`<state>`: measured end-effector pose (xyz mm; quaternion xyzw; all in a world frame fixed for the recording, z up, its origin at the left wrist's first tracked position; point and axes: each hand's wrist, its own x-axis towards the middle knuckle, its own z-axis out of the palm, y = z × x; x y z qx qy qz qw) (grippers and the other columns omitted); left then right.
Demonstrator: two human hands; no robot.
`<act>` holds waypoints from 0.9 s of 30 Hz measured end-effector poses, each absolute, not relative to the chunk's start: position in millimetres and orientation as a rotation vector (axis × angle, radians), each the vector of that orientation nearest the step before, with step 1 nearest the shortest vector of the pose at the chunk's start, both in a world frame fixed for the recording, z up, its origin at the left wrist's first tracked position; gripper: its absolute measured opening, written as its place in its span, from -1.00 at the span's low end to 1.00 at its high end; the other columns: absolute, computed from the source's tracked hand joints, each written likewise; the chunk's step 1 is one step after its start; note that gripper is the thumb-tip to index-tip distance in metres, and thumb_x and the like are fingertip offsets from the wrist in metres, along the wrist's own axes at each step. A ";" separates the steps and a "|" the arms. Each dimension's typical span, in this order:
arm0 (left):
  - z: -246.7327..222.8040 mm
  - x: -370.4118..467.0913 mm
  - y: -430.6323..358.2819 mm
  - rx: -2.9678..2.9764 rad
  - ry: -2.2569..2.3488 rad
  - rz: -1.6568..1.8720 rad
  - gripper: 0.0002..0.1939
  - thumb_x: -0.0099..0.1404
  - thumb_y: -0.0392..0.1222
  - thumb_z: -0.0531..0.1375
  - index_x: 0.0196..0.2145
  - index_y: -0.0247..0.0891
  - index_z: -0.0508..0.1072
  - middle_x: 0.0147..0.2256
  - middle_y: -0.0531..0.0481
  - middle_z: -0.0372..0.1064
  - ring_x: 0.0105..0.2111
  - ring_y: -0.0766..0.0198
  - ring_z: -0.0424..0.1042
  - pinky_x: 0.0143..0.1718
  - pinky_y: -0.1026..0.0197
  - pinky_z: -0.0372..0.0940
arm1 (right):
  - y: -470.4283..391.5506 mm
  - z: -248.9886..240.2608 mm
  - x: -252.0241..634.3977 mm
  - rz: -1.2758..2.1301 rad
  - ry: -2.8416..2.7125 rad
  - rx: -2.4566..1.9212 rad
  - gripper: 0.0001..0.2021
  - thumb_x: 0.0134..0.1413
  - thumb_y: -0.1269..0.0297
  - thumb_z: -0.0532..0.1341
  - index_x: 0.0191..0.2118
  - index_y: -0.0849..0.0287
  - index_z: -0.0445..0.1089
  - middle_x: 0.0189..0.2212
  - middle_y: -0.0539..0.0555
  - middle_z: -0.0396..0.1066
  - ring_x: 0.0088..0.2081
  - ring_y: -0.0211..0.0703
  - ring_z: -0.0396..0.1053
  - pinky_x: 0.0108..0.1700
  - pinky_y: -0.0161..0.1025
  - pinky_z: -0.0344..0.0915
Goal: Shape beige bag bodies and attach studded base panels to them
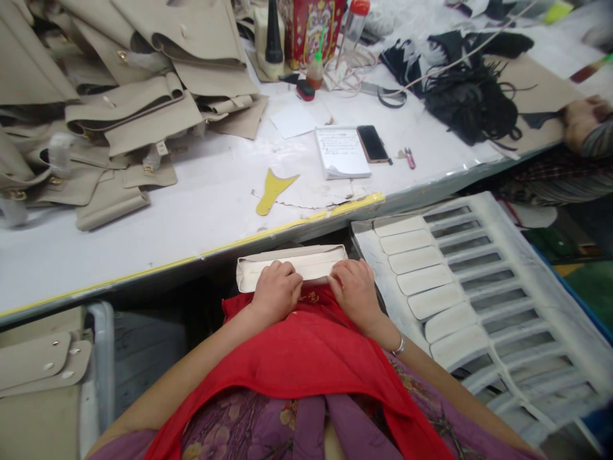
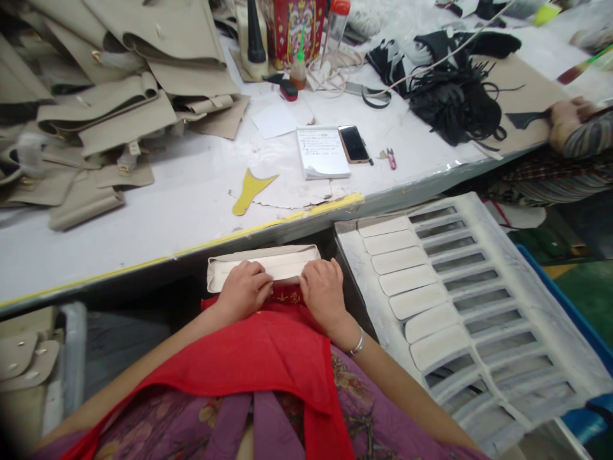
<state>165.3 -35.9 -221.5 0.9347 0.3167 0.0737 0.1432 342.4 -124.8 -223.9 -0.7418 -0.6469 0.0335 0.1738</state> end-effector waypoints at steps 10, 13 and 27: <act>-219.4 166.4 -30.5 2.582 0.984 0.112 -0.91 0.22 -0.21 0.11 -0.38 -0.23 0.40 -0.35 -0.06 0.37 -0.29 0.13 0.27 -0.28 0.11 0.18 | -136.9 -243.7 346.7 0.153 -1.226 -2.271 -0.50 -0.10 0.00 0.26 -0.14 0.26 0.20 -0.11 0.32 0.29 -0.06 0.10 0.25 -0.06 -0.04 0.23; -217.1 167.2 -28.8 2.580 0.968 0.036 -0.88 0.23 -0.21 0.09 -0.40 -0.22 0.40 -0.36 -0.05 0.38 -0.29 0.13 0.27 -0.28 0.12 0.17 | -140.7 -247.6 342.6 0.549 -1.028 -2.346 -0.56 -0.07 -0.15 0.17 -0.39 0.21 0.28 -0.45 0.12 0.37 -0.42 -0.11 0.32 -0.36 -0.21 0.27; -212.0 169.7 -21.7 2.563 0.979 -0.077 -0.83 0.22 -0.25 0.03 -0.36 -0.27 0.42 -0.34 -0.11 0.41 -0.26 0.08 0.29 -0.28 0.09 0.19 | -115.6 -225.4 319.9 1.498 -0.039 -1.662 -0.75 0.16 0.27 0.14 -0.46 0.32 0.39 -0.56 0.13 0.46 -0.55 -0.28 0.43 -0.52 -0.42 0.34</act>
